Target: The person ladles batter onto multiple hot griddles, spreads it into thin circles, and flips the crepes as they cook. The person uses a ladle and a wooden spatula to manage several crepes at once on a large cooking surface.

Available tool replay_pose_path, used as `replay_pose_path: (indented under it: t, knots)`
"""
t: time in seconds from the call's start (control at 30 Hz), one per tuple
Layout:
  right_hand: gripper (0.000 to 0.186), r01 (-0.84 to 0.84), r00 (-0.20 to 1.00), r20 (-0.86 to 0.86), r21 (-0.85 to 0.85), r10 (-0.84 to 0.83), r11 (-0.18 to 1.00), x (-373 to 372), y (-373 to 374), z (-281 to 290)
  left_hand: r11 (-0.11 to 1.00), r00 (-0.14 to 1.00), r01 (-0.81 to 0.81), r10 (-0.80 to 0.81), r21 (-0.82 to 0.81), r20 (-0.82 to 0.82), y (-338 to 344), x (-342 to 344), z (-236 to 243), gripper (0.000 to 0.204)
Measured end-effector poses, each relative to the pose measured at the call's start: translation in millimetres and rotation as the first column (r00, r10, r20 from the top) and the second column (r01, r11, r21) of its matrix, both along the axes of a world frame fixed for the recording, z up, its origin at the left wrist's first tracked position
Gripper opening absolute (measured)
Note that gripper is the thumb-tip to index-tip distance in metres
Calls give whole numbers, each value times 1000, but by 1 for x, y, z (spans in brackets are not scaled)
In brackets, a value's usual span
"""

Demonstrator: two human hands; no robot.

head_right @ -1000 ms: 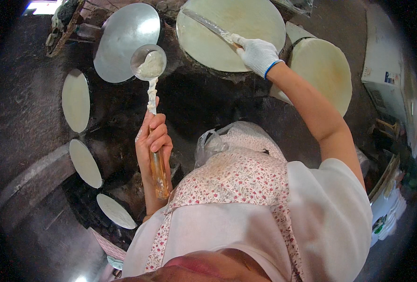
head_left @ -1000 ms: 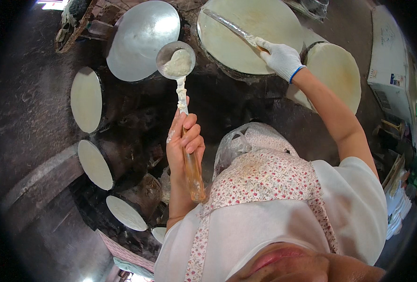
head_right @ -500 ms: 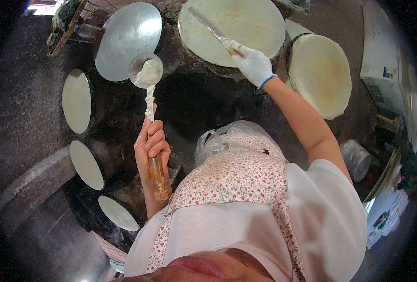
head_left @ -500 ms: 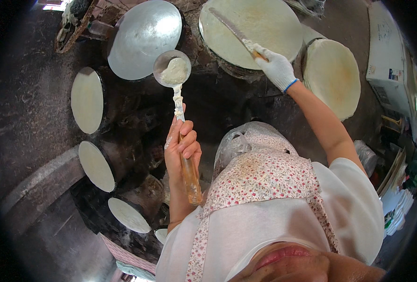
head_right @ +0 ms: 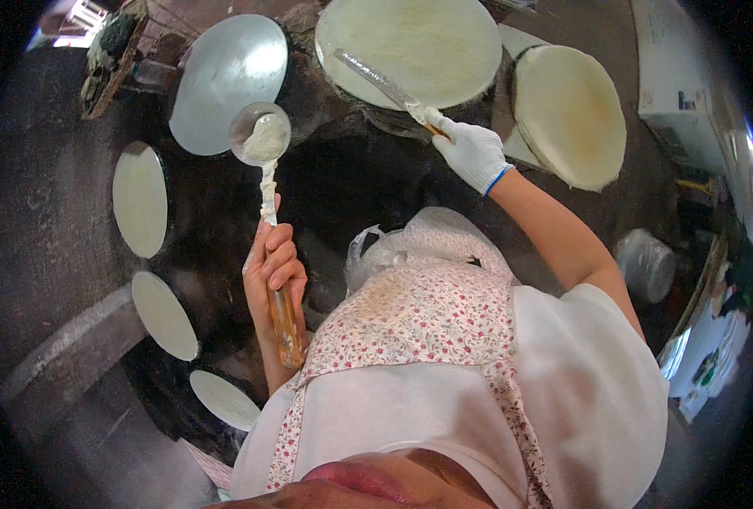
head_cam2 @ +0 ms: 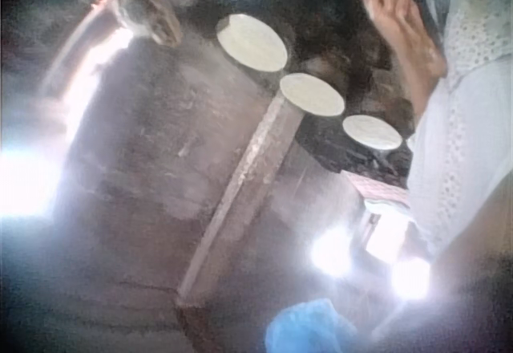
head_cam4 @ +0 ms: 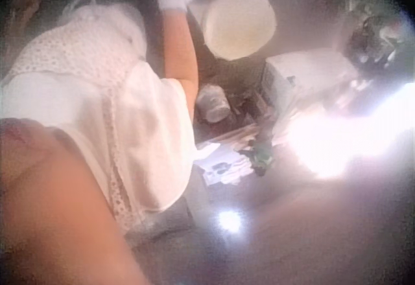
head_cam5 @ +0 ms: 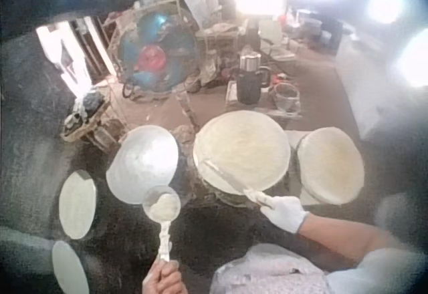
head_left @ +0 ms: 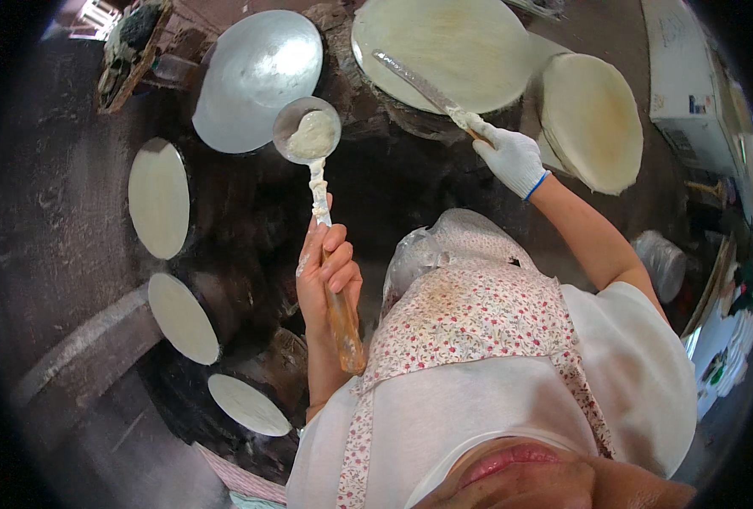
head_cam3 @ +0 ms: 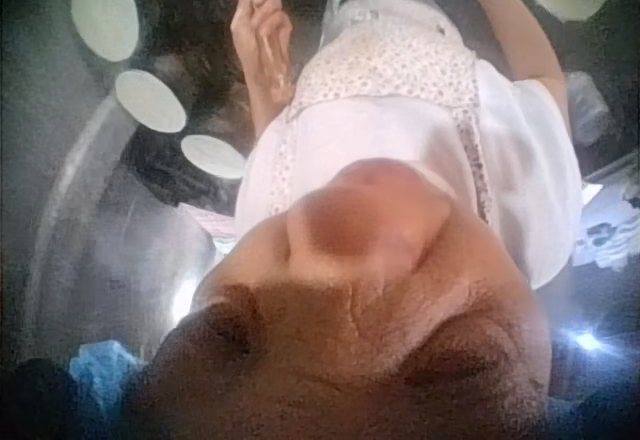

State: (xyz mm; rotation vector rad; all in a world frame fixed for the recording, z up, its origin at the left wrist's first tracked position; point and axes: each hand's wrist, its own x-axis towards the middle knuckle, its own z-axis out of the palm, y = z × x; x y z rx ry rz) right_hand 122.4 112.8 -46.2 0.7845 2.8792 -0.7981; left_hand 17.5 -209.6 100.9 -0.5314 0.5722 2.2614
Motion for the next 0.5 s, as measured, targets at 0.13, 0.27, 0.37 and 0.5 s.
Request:
replay_pose_path:
  t: [0.13, 0.27, 0.37, 0.5]
  knots:
    - [52, 120, 933, -316, -171, -170, 978, 18, -7, -15, 999, 999, 43, -42, 31, -12, -12, -1, -7, 46]
    - [46, 60, 846, -516, -155, -133, 986, -12, -11, -11, 999, 999, 39, -39, -12, 7, -9, -3, -8, 45]
    - [54, -19, 952, -300, 155, 65, 988, -52, -14, -18, 999, 999, 44, -43, -14, 27, -10, -5, -8, 46]
    - [71, -140, 984, -51, 373, 171, 917, -112, -3, -29, 999, 1000, 16, -17, -42, -26, -11, -1, -8, 48]
